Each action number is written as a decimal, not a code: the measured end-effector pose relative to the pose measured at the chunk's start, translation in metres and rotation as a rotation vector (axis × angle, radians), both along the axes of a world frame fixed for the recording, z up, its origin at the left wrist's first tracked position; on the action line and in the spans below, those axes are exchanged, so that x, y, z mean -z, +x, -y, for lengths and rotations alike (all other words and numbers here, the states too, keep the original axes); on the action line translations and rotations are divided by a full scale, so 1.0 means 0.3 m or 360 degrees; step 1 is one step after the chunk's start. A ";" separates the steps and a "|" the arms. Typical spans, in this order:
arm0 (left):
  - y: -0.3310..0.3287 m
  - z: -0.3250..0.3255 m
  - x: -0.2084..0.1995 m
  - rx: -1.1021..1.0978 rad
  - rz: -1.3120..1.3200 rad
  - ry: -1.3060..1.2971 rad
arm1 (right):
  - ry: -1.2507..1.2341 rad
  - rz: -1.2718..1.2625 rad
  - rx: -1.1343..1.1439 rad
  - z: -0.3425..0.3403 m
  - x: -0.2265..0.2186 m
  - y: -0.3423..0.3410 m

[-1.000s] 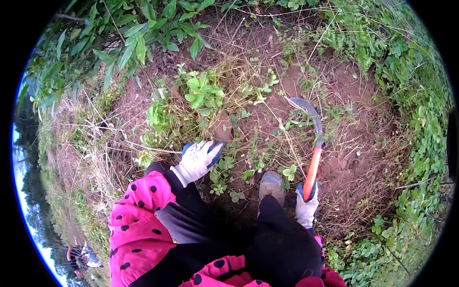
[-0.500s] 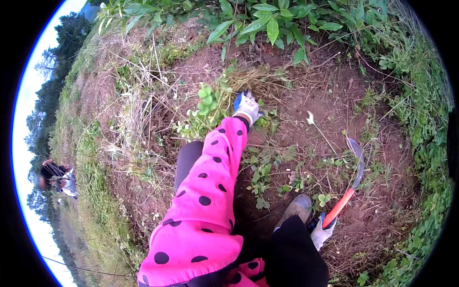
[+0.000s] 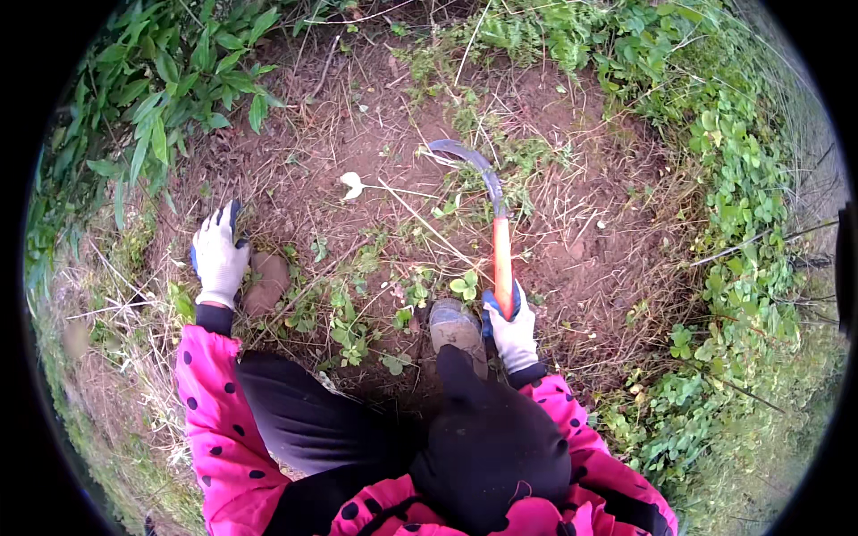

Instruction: The person uses a sickle to cut and clear weeds and dry grass from a patch of ground. They repeatedly swing the sickle to sever vegetation and pull away cut stems by hand, gradually exposing bare soil.

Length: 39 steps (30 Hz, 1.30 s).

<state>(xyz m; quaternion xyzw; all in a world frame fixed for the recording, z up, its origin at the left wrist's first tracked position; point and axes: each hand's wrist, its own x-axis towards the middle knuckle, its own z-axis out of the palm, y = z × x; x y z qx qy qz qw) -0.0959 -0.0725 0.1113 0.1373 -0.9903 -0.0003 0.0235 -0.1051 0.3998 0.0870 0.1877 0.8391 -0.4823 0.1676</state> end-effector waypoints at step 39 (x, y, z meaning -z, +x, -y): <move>0.113 -0.033 0.203 -0.0407 -0.0079 0.0940 | 0.0032 0.0261 0.0220 -0.266 -0.154 0.400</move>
